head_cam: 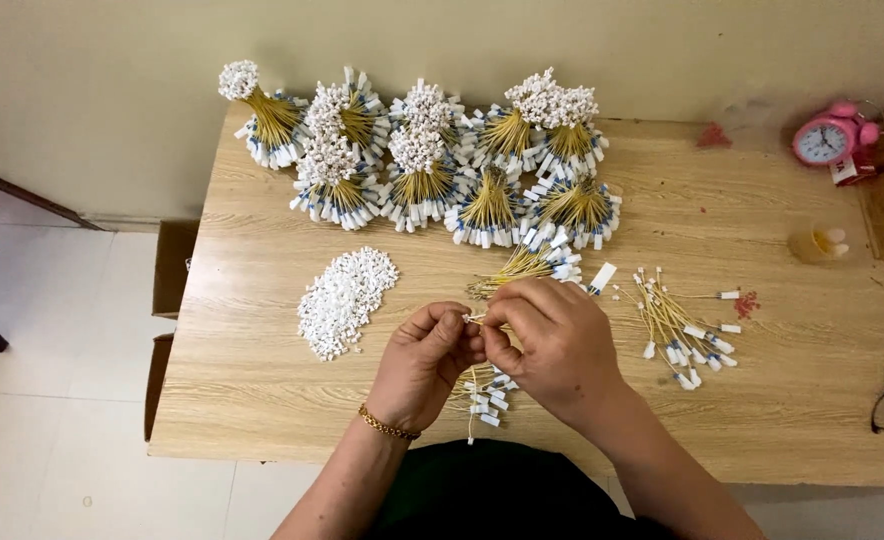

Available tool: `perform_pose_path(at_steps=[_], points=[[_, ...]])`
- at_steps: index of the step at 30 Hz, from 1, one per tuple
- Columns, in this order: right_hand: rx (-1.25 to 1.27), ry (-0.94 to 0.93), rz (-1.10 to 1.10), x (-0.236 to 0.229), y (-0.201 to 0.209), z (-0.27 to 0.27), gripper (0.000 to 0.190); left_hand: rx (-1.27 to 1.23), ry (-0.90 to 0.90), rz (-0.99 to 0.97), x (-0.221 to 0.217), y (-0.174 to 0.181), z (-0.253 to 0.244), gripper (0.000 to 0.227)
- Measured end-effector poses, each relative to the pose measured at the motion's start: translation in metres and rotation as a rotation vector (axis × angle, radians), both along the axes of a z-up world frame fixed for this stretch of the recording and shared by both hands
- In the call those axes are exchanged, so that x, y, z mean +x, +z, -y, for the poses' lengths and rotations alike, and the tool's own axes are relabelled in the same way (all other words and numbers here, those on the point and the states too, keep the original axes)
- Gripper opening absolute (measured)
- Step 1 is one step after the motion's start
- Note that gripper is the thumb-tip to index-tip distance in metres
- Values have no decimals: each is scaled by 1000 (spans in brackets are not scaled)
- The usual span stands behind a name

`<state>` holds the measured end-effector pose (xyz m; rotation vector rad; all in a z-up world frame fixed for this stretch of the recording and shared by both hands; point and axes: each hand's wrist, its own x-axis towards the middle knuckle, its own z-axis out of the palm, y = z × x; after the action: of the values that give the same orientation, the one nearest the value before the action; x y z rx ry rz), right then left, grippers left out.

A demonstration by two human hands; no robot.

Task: Assembling small white tips onto thin wires to create craft components

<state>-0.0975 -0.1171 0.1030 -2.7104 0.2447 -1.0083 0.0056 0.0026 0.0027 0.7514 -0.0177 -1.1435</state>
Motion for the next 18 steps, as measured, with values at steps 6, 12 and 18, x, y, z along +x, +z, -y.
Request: perform_pose_path(at_steps=[6,12,18], points=[[-21,3,-30,0,3,0,14,11,17,52,-1,-4,1,19],[-67,-13,-13,1,4,-1,15,14,34,72,-3,-4,3,18],[10,7,-44,6,-4,-3,14,65,86,195,-7,-17,5,17]])
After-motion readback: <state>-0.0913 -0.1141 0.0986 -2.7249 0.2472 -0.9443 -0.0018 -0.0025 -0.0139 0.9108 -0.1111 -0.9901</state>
